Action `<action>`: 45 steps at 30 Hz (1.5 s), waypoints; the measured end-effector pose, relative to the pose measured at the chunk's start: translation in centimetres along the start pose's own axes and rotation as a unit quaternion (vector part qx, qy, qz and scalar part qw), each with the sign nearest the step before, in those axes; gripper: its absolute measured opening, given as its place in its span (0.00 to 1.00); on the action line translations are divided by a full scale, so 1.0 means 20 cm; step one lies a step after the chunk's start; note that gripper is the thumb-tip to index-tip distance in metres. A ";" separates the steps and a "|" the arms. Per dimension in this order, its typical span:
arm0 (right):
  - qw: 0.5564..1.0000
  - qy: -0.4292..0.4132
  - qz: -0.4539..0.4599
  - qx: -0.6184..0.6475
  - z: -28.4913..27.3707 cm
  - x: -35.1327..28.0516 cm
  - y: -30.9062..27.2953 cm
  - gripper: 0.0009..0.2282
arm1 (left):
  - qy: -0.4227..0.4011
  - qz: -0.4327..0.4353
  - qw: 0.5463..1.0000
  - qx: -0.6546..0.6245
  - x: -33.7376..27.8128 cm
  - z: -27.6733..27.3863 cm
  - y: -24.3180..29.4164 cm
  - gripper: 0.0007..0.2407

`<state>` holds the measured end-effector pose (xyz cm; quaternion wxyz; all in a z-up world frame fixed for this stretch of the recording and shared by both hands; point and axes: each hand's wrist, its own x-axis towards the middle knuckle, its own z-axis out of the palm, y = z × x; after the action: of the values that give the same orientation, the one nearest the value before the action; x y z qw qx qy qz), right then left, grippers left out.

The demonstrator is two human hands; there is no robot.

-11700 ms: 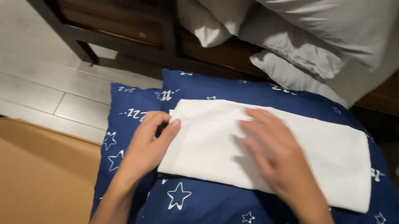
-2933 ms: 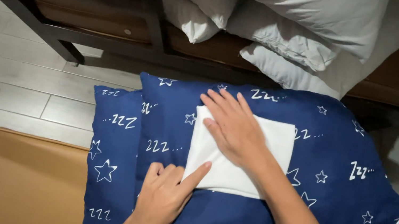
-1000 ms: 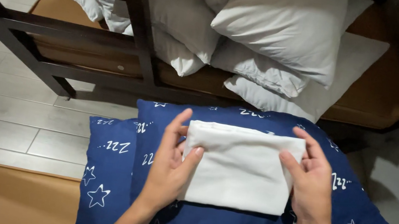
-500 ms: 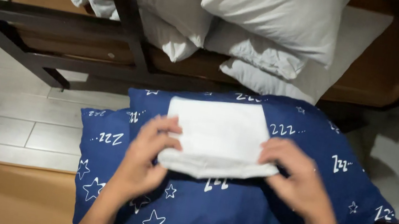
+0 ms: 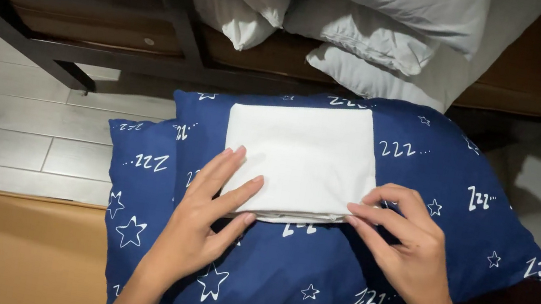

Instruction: The person folds a white pillowcase by hand, aligning the edges and pressing the folds flat. They then pick up a blue pillow with a star pattern, shake it, and place it on the surface.

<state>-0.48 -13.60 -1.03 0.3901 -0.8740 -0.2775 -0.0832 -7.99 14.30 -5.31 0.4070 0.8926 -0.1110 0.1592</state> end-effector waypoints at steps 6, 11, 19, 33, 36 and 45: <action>0.999 0.027 -0.026 0.008 -0.04 -0.01 -0.04 0.09 | 0.014 -0.009 1.000 0.001 -0.03 0.03 -0.01 0.21; 0.998 -0.011 -0.040 -0.054 -0.01 0.01 -0.01 0.16 | 0.028 -0.018 0.999 0.030 -0.02 0.02 0.01 0.21; 0.993 0.013 -0.081 -0.082 -0.05 -0.01 -0.04 0.12 | -0.011 -0.045 0.996 0.072 -0.04 0.01 0.01 0.25; 0.995 -0.025 -0.060 -0.081 -0.01 0.24 -0.19 0.11 | 0.059 0.028 0.993 0.094 0.17 -0.01 0.10 0.10; 0.995 -0.032 -0.092 -0.018 0.13 0.35 -0.14 0.14 | 0.052 0.007 0.992 0.112 0.28 0.10 0.11 0.11; 0.985 -0.060 -0.074 -0.146 0.49 0.19 0.17 0.26 | 0.085 -0.052 0.982 0.158 0.13 0.35 -0.03 0.23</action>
<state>3.90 -6.69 -8.51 0.2338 -0.9019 -0.3494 -0.0994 -4.13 9.22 -9.08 0.2764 0.9334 -0.0032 0.2290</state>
